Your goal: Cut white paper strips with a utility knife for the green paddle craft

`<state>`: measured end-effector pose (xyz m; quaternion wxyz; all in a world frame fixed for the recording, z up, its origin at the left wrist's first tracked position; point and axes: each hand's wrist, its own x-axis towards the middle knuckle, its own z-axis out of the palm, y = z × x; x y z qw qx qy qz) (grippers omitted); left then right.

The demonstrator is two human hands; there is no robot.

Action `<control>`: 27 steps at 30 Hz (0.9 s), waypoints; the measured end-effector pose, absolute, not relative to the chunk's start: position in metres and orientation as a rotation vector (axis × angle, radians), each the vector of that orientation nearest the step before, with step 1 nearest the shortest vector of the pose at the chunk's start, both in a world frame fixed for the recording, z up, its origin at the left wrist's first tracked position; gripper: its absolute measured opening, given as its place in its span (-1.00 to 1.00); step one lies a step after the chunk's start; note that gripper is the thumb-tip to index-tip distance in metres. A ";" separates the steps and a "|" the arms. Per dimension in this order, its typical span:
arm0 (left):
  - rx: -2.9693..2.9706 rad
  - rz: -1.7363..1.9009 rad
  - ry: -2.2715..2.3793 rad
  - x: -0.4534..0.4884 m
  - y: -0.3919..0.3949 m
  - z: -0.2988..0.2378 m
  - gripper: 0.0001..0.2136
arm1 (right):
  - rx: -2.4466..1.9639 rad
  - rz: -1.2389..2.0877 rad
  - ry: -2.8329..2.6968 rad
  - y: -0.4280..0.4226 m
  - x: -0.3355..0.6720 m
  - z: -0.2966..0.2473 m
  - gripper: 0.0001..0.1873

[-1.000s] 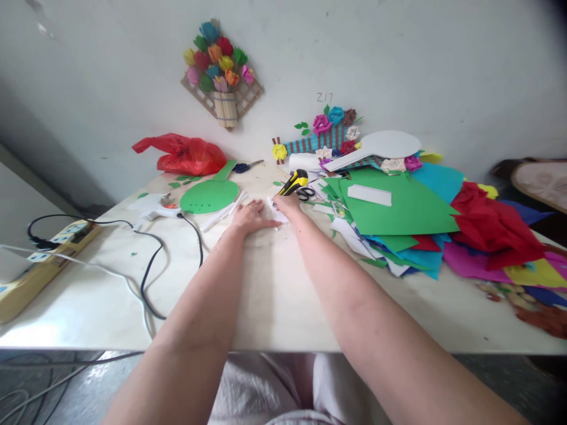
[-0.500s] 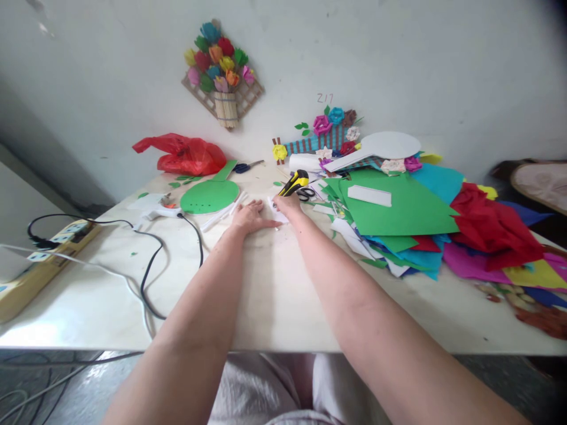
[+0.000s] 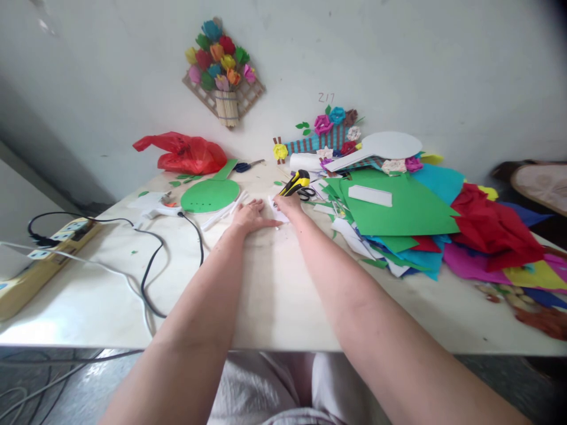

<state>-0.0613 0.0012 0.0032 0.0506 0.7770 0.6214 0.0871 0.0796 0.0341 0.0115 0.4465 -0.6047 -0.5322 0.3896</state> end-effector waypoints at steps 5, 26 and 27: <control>2.368 0.248 1.926 -0.060 -0.001 0.004 -0.19 | -1.491 0.956 -1.331 0.041 0.080 0.006 -0.94; 2.366 0.251 1.923 -0.061 -0.001 0.005 -0.18 | -1.571 0.858 -1.350 0.037 0.077 0.000 -0.84; 2.368 0.248 1.923 -0.061 -0.001 0.005 -0.18 | -1.579 0.854 -1.350 0.037 0.077 0.001 -0.83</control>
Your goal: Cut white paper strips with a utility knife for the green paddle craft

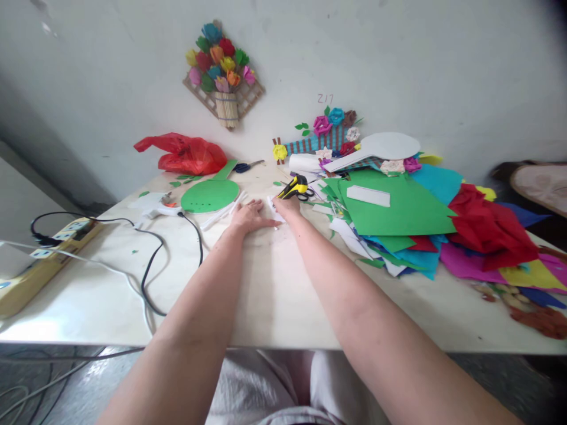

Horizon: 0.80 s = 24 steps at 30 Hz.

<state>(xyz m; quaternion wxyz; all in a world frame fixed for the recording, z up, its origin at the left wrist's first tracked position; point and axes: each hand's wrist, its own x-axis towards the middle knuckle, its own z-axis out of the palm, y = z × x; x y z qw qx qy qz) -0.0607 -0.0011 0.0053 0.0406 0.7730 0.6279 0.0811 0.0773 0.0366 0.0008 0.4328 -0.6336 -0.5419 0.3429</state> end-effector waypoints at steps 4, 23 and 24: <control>2.361 0.240 1.933 -0.060 -0.003 0.006 -0.18 | -1.586 0.847 -1.357 0.034 0.078 0.002 -0.83; 2.343 0.257 1.931 -0.060 -0.004 0.007 -0.21 | -1.581 0.837 -1.391 0.031 0.080 0.004 -0.85; 2.343 0.256 1.931 -0.060 -0.004 0.007 -0.20 | -1.577 0.837 -1.388 0.031 0.080 0.004 -0.85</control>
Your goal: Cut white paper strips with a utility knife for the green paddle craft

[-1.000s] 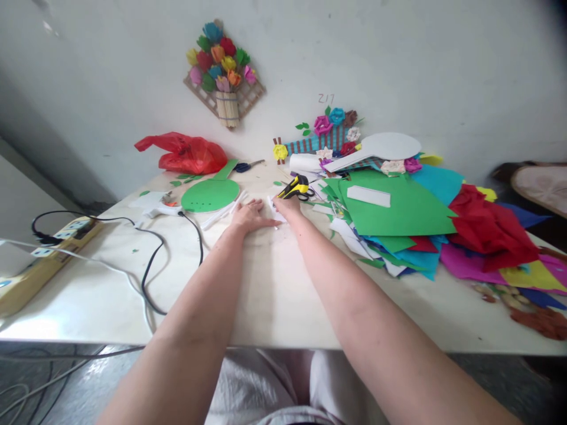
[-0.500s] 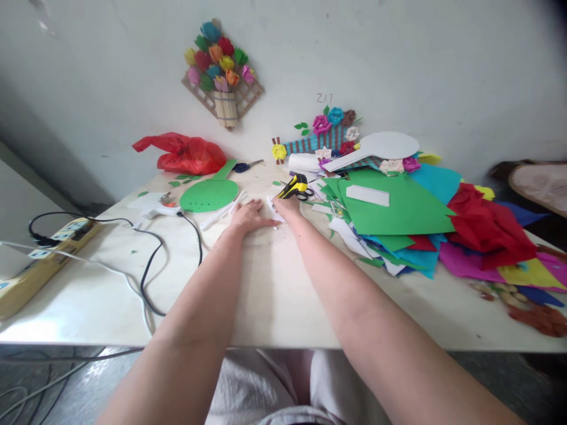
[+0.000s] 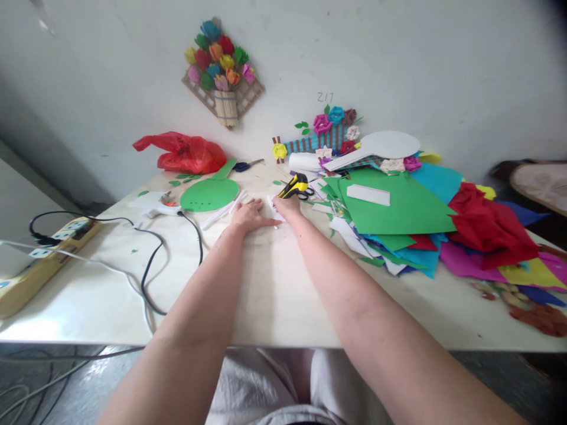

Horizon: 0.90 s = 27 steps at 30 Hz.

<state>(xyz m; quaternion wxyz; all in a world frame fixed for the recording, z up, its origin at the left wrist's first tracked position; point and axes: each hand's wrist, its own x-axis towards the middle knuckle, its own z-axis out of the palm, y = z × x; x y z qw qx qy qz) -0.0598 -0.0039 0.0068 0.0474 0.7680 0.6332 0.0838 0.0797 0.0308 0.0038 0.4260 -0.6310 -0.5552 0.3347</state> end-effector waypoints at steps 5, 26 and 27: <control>2.341 0.252 1.928 -0.059 -0.005 0.008 -0.19 | -1.569 0.839 -1.382 0.030 0.079 0.005 -0.86; 2.341 0.263 1.924 -0.059 -0.005 0.008 -0.21 | -1.573 0.832 -1.385 0.029 0.080 0.004 -0.88; 2.339 0.267 1.922 -0.059 -0.005 0.008 -0.21 | -1.571 0.831 -1.386 0.029 0.080 0.004 -0.88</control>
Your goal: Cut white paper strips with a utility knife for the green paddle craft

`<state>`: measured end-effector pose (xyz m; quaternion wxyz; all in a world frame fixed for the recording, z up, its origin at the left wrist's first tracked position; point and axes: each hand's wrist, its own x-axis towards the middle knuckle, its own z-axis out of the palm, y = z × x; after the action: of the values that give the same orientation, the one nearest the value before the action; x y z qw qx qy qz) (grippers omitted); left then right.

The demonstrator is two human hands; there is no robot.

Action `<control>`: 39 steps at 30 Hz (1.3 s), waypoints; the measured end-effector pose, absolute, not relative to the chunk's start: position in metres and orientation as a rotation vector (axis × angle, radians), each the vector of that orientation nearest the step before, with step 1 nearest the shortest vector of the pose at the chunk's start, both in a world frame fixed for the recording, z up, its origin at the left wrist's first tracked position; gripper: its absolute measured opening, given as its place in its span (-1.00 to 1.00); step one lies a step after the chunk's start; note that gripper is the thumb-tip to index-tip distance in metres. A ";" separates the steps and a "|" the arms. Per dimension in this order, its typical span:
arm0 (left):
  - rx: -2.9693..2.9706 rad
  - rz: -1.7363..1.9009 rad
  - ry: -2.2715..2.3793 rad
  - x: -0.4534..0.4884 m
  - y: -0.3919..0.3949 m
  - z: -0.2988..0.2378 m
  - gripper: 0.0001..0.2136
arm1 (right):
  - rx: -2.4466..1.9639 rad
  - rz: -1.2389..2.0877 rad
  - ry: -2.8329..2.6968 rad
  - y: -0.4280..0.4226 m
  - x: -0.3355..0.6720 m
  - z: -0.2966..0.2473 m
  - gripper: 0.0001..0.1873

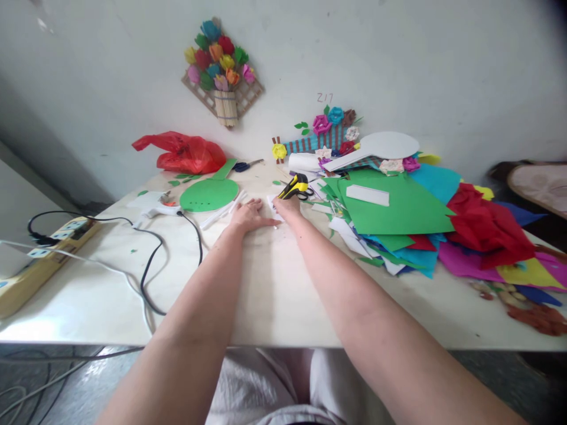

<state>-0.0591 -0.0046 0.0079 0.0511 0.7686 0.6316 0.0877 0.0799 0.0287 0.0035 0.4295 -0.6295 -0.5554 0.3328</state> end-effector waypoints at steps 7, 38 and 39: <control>2.334 0.249 1.930 -0.059 -0.004 0.008 -0.20 | -1.564 0.831 -1.374 0.030 0.080 0.002 -0.87; 2.352 0.243 1.921 -0.060 -0.004 0.007 -0.16 | -1.573 0.870 -1.361 0.024 0.082 0.006 -0.94; 2.349 0.244 1.924 -0.060 -0.003 0.007 -0.17 | -1.575 0.874 -1.359 0.024 0.082 0.007 -0.94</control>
<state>-0.0599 -0.0034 0.0070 0.0478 0.7703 0.6309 0.0799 0.0820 0.0237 0.0067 0.4282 -0.6307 -0.5443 0.3502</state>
